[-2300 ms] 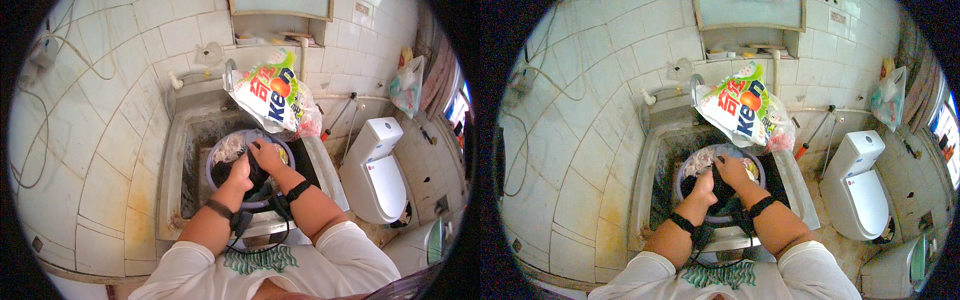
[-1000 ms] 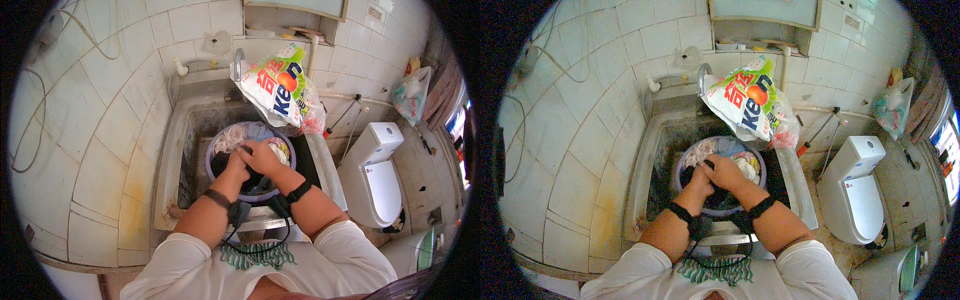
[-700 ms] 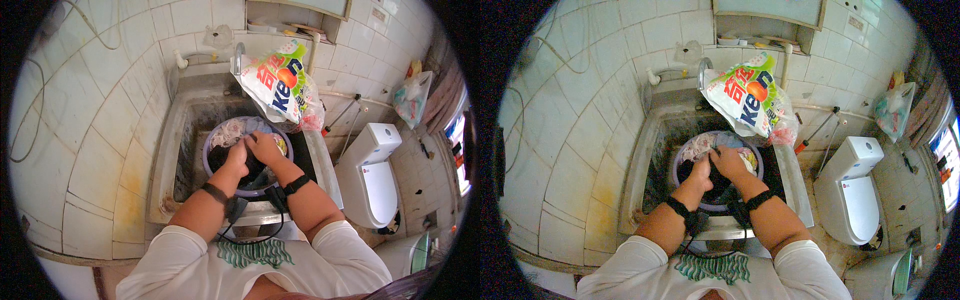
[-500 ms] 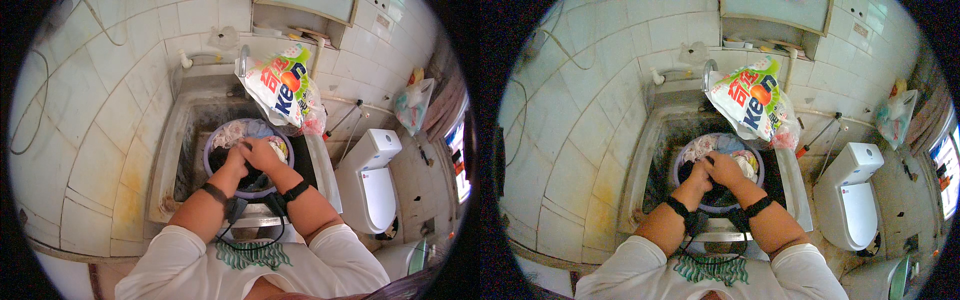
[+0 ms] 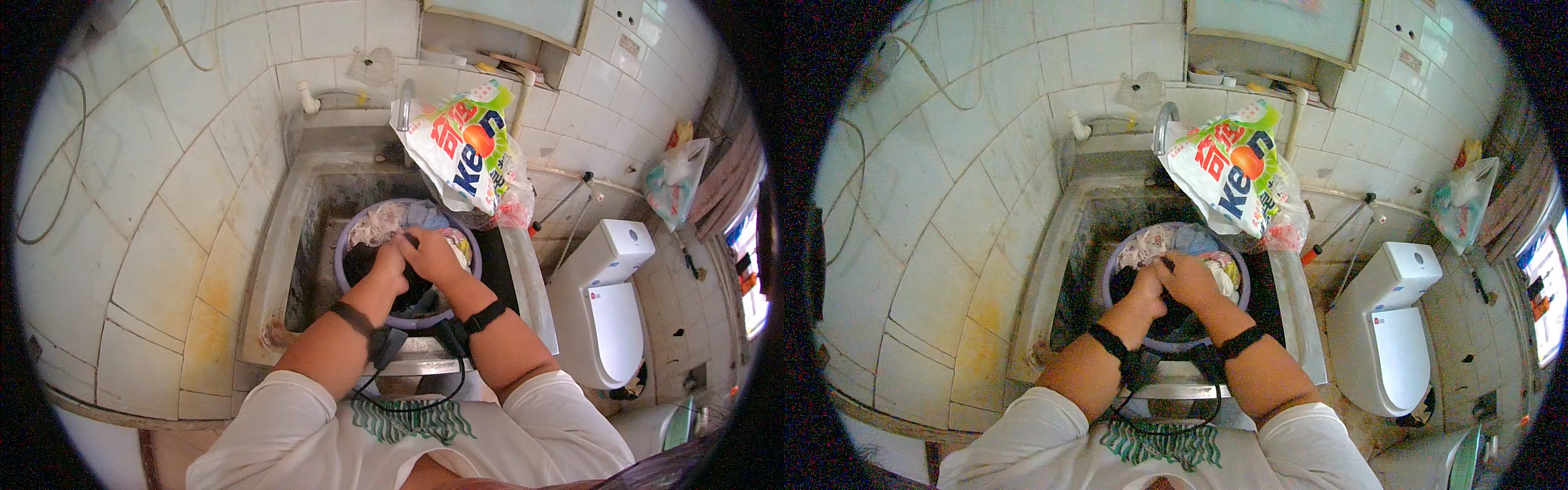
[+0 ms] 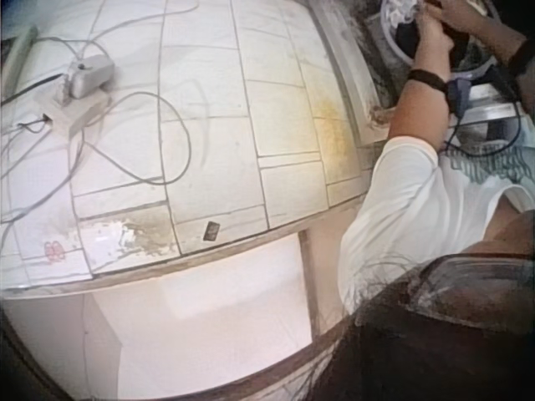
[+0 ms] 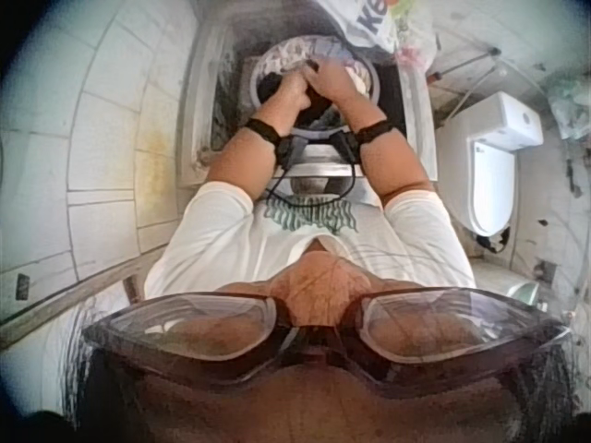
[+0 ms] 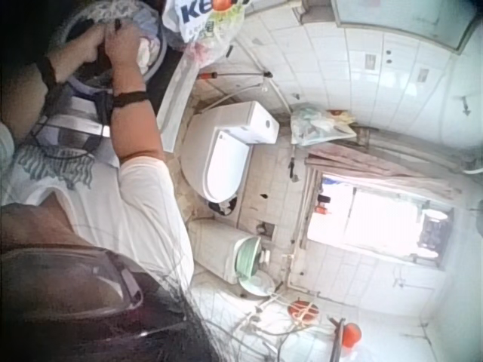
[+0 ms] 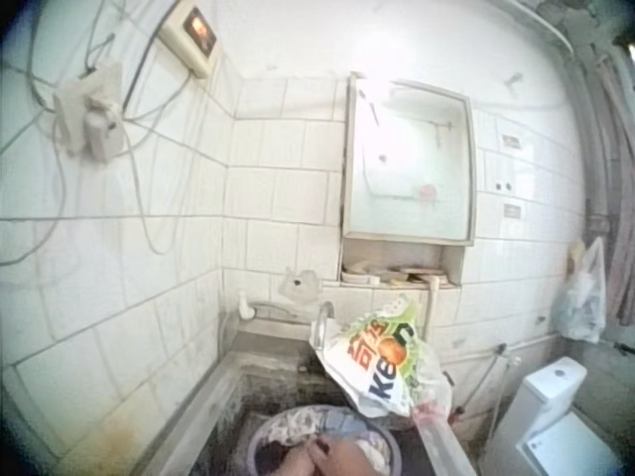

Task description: The person washes clothes in a bucket within a small tiled basin, scrubbing and wringing the fabric by hand.

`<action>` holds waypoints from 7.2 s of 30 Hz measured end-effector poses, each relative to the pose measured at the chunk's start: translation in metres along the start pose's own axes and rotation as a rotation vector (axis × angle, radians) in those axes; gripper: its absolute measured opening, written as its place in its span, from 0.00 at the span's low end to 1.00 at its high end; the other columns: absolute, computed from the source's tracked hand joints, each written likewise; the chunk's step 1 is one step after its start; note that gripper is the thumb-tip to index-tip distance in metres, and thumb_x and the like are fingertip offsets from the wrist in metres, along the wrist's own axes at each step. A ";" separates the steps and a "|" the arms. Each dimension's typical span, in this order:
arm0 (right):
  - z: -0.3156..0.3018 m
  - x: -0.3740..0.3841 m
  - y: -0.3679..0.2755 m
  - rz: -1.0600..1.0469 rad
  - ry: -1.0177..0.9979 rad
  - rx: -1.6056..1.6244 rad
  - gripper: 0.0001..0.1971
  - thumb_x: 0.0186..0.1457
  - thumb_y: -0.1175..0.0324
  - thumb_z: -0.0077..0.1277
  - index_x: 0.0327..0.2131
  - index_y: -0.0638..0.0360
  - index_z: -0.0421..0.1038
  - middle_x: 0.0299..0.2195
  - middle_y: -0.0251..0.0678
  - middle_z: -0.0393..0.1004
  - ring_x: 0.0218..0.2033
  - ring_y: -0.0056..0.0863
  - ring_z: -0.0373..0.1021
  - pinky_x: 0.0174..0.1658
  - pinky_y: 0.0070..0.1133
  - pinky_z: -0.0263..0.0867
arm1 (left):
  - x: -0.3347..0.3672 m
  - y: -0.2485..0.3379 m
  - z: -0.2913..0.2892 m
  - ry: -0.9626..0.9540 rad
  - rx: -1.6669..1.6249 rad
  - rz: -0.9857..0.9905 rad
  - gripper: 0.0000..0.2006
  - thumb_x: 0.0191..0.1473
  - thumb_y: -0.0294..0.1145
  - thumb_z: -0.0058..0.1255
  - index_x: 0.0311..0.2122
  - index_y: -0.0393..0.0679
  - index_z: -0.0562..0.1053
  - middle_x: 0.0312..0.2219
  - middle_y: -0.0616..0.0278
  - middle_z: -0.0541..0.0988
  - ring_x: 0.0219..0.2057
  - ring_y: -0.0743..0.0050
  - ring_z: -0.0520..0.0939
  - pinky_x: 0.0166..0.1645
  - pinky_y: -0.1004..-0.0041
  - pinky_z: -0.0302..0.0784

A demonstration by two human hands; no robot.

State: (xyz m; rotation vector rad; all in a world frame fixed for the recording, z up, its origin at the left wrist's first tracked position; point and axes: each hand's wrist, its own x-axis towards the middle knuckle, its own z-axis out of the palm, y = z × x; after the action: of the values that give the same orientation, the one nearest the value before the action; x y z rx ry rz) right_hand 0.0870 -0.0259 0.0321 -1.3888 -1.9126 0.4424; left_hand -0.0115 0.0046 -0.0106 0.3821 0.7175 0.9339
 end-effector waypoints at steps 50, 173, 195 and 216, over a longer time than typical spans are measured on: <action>-0.026 0.018 0.081 0.434 0.363 1.020 0.24 0.53 0.54 0.46 0.43 0.68 0.68 0.42 0.40 0.69 0.40 0.29 0.63 0.46 0.25 0.57 | -0.019 0.059 0.008 0.243 0.284 0.530 0.21 0.44 0.23 0.54 0.47 0.44 0.68 0.52 0.54 0.64 0.55 0.61 0.60 0.62 0.59 0.39; 0.002 0.001 -0.010 -0.020 -0.007 0.170 0.15 0.50 0.61 0.51 0.33 0.67 0.69 0.27 0.55 0.71 0.32 0.51 0.69 0.36 0.33 0.64 | 0.029 0.001 -0.025 0.030 -0.207 0.122 0.21 0.58 0.51 0.35 0.43 0.44 0.68 0.38 0.56 0.73 0.38 0.62 0.75 0.42 0.63 0.71; -0.005 0.005 0.036 0.251 0.212 -0.054 0.22 0.53 0.52 0.44 0.34 0.67 0.70 0.28 0.58 0.72 0.33 0.55 0.69 0.39 0.40 0.65 | -0.032 0.006 0.049 0.079 0.134 -0.143 0.25 0.54 0.55 0.35 0.45 0.45 0.69 0.41 0.57 0.75 0.42 0.61 0.75 0.47 0.59 0.70; 0.000 0.006 0.035 0.236 0.147 -0.085 0.21 0.52 0.54 0.45 0.34 0.68 0.70 0.29 0.58 0.71 0.34 0.56 0.68 0.40 0.39 0.63 | -0.002 0.002 0.019 0.184 0.210 -0.085 0.24 0.54 0.54 0.38 0.46 0.44 0.68 0.42 0.57 0.74 0.45 0.62 0.73 0.48 0.60 0.68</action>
State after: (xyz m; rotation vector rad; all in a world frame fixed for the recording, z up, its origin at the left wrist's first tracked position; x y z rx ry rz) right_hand 0.1097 -0.0080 0.0120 -1.6645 -1.6743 0.3626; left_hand -0.0002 0.0041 0.0051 0.4505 0.9971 0.8227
